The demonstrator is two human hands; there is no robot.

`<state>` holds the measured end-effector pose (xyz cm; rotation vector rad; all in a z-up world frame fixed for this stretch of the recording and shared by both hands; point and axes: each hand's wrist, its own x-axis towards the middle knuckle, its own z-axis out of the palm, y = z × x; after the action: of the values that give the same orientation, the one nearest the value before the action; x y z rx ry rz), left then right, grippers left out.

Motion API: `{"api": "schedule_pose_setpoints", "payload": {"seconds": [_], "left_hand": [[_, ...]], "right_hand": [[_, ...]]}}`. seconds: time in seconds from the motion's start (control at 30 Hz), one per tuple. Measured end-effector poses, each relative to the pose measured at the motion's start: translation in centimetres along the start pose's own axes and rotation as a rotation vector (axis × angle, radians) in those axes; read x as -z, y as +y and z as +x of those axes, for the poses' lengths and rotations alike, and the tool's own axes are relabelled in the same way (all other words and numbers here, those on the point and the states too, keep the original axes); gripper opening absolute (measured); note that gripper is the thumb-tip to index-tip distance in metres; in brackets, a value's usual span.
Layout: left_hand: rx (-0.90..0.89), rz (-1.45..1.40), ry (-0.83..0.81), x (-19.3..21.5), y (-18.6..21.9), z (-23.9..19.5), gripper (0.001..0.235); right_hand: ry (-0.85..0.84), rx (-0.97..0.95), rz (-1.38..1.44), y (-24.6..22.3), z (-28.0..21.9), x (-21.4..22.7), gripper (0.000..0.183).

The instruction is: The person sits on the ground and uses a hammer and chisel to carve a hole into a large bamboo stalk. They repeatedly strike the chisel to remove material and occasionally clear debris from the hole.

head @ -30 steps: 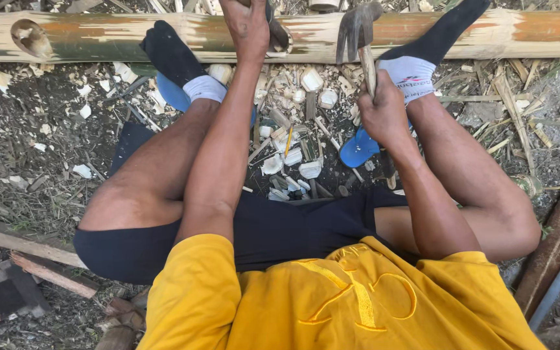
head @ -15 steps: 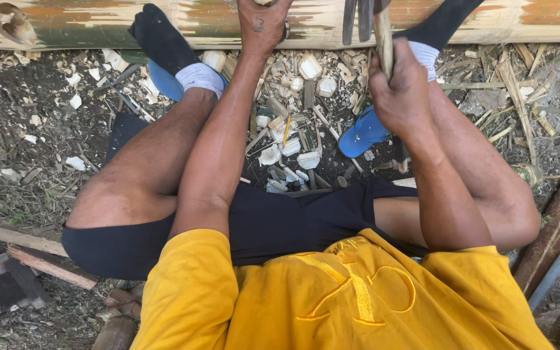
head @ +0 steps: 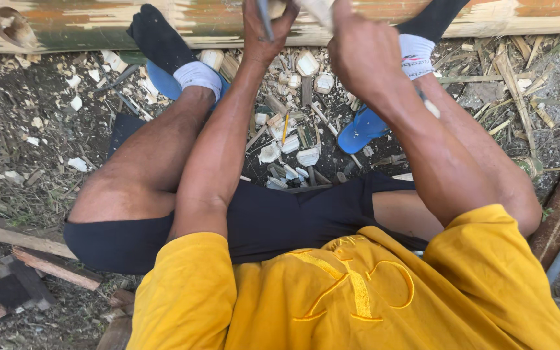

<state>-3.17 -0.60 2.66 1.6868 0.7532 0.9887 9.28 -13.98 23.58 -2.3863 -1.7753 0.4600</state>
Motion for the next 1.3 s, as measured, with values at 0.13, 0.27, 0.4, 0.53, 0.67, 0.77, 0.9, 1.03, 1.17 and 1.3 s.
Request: {"api": "schedule_pose_setpoints", "payload": {"seconds": [0.13, 0.27, 0.4, 0.53, 0.67, 0.77, 0.9, 1.03, 1.17, 1.3], "left_hand": [[0.144, -0.052, -0.029, -0.4, 0.5, -0.3, 0.037], [0.159, -0.198, -0.014, -0.5, 0.1, -0.6, 0.033], [0.192, -0.210, 0.066, -0.1, 0.2, -0.2, 0.031], [0.040, -0.165, 0.006, 0.2, 0.9, -0.1, 0.026], [0.239, -0.229, -0.010, 0.1, 0.5, -1.2, 0.035], [0.359, -0.054, -0.030, -0.2, -0.8, -1.2, 0.048], [0.221, 0.053, -0.096, -0.4, -3.5, -1.8, 0.047], [0.170, -0.122, -0.033, -0.5, -3.6, -2.1, 0.051], [0.105, -0.176, -0.075, 0.0, -2.0, -2.8, 0.040], [0.149, -0.287, -0.121, 0.5, -0.6, -3.0, 0.032]], "right_hand": [[0.076, 0.064, 0.061, 1.0, 0.1, -0.8, 0.031], [0.272, 0.202, 0.148, 1.5, -0.8, 0.8, 0.011], [0.295, 0.137, 0.127, 0.7, 0.5, -0.3, 0.014], [0.038, 0.014, 0.056, 0.4, 1.8, -1.2, 0.031], [0.179, 0.096, 0.049, -0.1, -0.9, 1.5, 0.023], [0.420, 0.245, 0.081, -0.8, -3.5, 4.1, 0.022], [0.452, 0.122, 0.276, -1.1, -2.2, 1.0, 0.023], [0.022, 0.014, -0.063, -0.2, 0.5, -3.9, 0.014], [0.072, 0.032, 0.039, -0.4, -0.8, -1.7, 0.023], [0.385, 0.200, 0.058, -1.8, -3.3, 5.5, 0.012]]}}
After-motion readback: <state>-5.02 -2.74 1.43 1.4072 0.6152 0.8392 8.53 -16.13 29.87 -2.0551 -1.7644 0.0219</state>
